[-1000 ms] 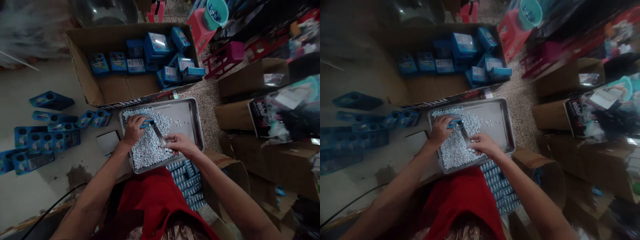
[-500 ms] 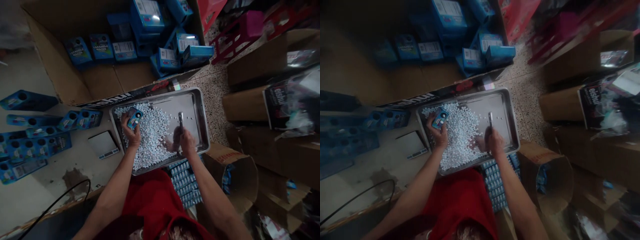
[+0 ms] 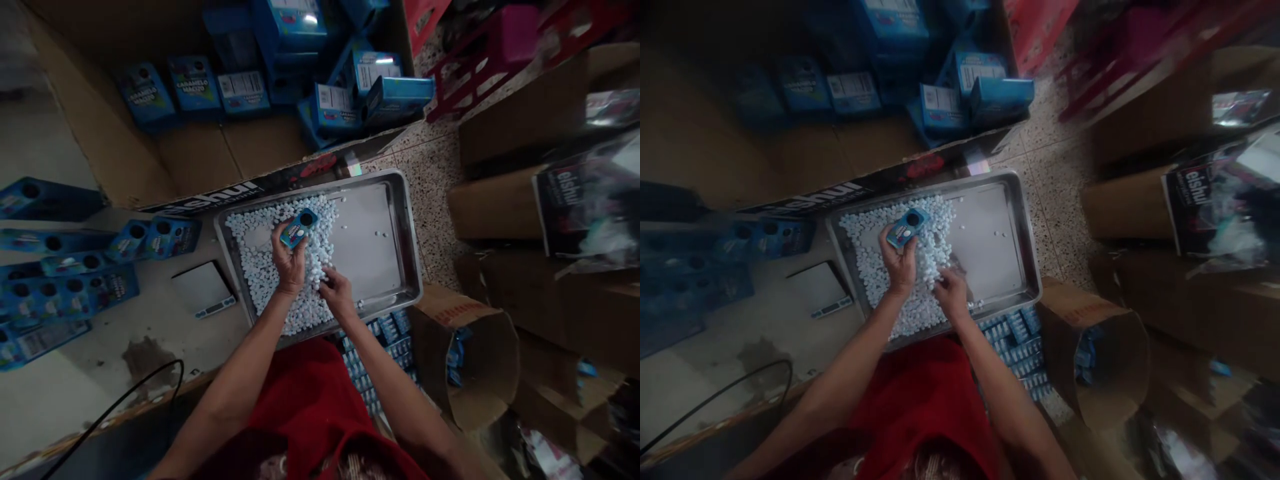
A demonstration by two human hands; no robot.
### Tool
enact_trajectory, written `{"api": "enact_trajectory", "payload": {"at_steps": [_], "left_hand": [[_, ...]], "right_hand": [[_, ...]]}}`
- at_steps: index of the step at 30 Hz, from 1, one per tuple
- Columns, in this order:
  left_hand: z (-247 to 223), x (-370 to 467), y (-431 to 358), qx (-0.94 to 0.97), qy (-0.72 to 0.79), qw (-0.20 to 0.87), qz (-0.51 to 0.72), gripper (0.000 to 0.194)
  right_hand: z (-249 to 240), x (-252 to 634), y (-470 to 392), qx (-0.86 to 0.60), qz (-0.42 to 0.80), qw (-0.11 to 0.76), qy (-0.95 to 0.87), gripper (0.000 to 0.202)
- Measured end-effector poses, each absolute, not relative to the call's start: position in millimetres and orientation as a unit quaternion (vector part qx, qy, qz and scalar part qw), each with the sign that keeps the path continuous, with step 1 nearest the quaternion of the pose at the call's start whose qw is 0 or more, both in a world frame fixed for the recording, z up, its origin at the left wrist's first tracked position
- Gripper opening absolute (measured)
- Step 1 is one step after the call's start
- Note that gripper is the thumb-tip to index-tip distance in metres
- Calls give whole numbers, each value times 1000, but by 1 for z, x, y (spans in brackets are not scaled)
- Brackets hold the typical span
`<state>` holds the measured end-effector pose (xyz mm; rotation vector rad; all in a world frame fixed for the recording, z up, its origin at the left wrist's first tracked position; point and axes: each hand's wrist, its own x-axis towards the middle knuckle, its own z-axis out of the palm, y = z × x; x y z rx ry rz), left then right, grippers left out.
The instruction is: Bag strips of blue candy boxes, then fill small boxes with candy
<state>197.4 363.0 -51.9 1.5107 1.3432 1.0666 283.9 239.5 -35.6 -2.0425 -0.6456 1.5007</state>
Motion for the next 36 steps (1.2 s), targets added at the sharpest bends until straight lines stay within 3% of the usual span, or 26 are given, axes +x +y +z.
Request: {"api": "enact_trajectory", "payload": {"at_steps": [3,9,18,23,31,36], "left_hand": [[-44,161,386,654,505,401,395,41],[-47,111,412,721,434,407,355,31],[-40,106,411,748,391,406,350,34],[-42,100,415,777,367,397,323,44],[-42,98,411,786,371,406,282,51],[-48,99,410,770,371,405,324,35]], "right_hand": [[-7,290,233,-739,547,320,-230,51],[59,308,248,-691,590,322,-266,47],[84,341,301,-706,560,123,-416,53],[98,344,325,-682,564,51,-463,39],[111,343,347,-670,600,25,-436,39],[120,345,347,-665,623,36,-410,41]]}}
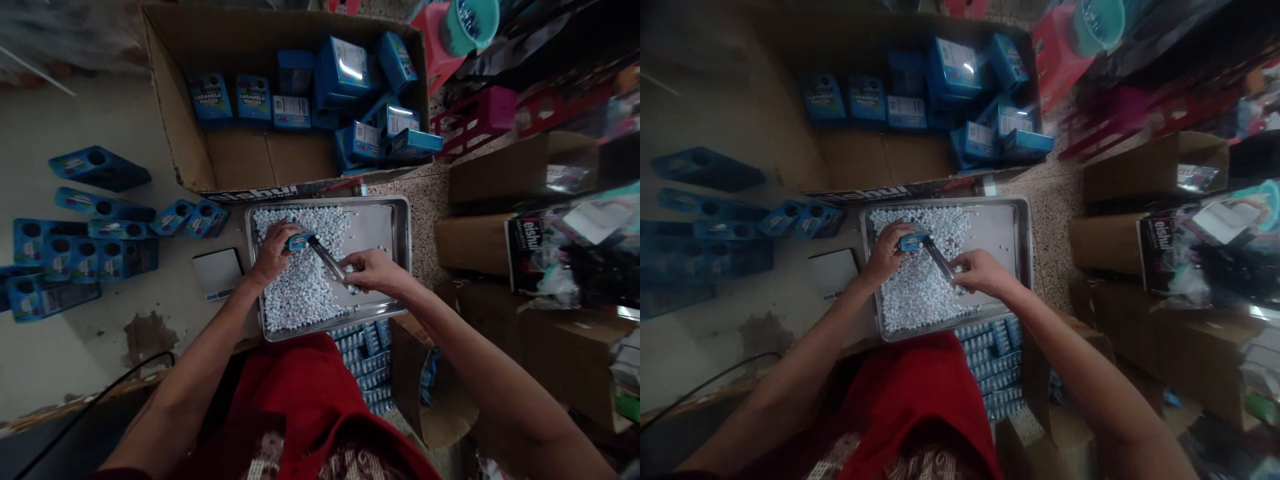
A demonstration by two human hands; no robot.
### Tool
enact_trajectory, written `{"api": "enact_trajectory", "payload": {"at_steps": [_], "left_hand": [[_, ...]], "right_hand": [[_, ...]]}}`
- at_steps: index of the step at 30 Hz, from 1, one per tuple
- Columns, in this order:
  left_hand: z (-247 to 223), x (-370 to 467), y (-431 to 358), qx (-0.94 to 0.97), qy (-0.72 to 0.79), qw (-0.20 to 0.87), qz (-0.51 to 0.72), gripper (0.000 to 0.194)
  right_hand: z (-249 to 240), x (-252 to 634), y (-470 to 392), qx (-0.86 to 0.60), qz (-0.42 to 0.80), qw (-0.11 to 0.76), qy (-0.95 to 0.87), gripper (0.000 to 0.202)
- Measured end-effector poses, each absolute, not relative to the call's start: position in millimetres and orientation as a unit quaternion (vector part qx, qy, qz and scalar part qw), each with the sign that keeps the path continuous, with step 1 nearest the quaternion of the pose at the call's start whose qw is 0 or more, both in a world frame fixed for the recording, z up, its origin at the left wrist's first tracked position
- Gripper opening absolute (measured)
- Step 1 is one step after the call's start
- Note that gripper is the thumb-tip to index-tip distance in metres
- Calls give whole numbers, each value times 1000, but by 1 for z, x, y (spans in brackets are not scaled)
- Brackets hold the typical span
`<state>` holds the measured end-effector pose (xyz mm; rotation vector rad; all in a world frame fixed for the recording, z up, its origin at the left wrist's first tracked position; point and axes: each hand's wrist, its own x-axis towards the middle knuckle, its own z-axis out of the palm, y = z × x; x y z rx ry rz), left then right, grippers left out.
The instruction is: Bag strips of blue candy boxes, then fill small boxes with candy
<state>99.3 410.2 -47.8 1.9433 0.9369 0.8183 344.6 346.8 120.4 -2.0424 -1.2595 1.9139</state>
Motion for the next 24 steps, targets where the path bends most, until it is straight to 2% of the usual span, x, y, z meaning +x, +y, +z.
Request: {"api": "enact_trajectory", "payload": {"at_steps": [2,5,8,10,13,17,19,24], "left_hand": [[-50,98,406,749,391,416,336,29],[-56,97,390,693,444,434,367,38],[-68,105,366,634,504,421,408,46],[-79,117,350,615,535,391,427,48],[-91,141,334,613,551,350,445,48],[-94,177,327,604,542,377,447,45],[-89,193,327,583,547,404,445,45],[-67,214,332,489,526,491,493,46]], "right_hand": [[115,349,327,-675,599,43,-428,44],[85,358,275,-758,446,41,-475,46],[37,359,219,-841,296,-36,-451,47],[4,349,194,-861,264,-67,-428,46],[-31,318,185,-864,279,-50,-416,47],[-54,274,203,-855,307,1,-417,49],[-60,264,213,-851,319,54,-413,48],[-67,271,224,-811,420,274,-300,45]]}}
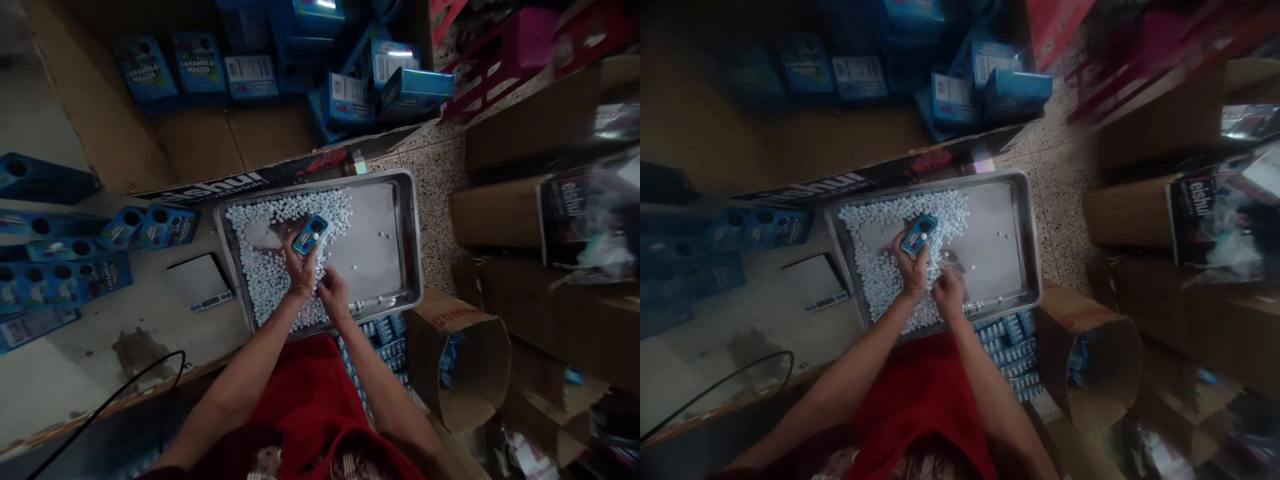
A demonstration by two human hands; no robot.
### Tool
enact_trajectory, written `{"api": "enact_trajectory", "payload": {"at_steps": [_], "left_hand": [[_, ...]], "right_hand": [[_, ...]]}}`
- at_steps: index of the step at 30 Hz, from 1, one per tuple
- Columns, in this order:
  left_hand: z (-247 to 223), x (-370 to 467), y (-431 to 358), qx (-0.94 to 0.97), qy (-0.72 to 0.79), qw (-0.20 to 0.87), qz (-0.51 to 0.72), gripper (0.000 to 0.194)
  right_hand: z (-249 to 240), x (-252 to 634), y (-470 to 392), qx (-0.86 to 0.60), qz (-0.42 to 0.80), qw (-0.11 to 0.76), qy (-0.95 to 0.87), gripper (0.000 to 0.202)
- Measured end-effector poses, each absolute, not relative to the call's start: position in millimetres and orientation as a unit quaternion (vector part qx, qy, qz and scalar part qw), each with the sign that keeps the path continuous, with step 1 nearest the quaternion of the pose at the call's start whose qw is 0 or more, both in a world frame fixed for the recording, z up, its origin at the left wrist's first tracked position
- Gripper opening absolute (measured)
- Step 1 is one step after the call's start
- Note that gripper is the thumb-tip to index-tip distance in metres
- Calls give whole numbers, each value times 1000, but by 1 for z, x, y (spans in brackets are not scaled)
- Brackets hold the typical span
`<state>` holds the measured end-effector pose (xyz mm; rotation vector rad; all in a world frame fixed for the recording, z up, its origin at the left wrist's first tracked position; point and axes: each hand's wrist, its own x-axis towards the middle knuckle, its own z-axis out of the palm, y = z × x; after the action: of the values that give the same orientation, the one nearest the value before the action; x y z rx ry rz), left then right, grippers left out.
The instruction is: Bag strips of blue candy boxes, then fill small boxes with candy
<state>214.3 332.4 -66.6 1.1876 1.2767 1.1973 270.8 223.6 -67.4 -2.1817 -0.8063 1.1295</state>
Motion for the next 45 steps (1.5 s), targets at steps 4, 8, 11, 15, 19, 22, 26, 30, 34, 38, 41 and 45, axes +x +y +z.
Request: {"api": "enact_trajectory", "payload": {"at_steps": [4,8,11,15,19,22,26,30,34,38,41,45], "left_hand": [[-51,195,353,494,517,501,488,45],[-48,157,383,592,470,484,442,43],[-49,136,396,666,427,459,405,39],[-46,124,400,702,392,450,390,35],[-41,117,401,724,369,442,379,34],[-39,110,403,742,363,428,367,34],[-38,100,404,764,365,422,325,34],[-38,96,402,772,366,429,294,37],[-37,96,402,772,373,424,293,31],[-27,95,404,788,364,418,268,29],[-16,91,402,794,381,415,228,26],[-13,84,390,737,447,443,246,24]], "right_hand": [[-50,287,223,-733,530,377,-199,51],[-9,308,221,-702,570,370,-214,54],[23,325,227,-696,581,331,-261,53],[56,346,251,-687,579,259,-356,51],[79,360,284,-688,554,159,-441,51],[95,366,308,-678,536,72,-498,49],[113,367,331,-654,535,0,-534,45],[125,364,345,-644,541,-47,-539,43],[134,357,354,-643,554,-63,-525,41],[145,352,352,-644,577,-51,-500,41],[143,360,334,-642,579,-23,-503,41],[112,387,287,-684,531,12,-500,47]]}}
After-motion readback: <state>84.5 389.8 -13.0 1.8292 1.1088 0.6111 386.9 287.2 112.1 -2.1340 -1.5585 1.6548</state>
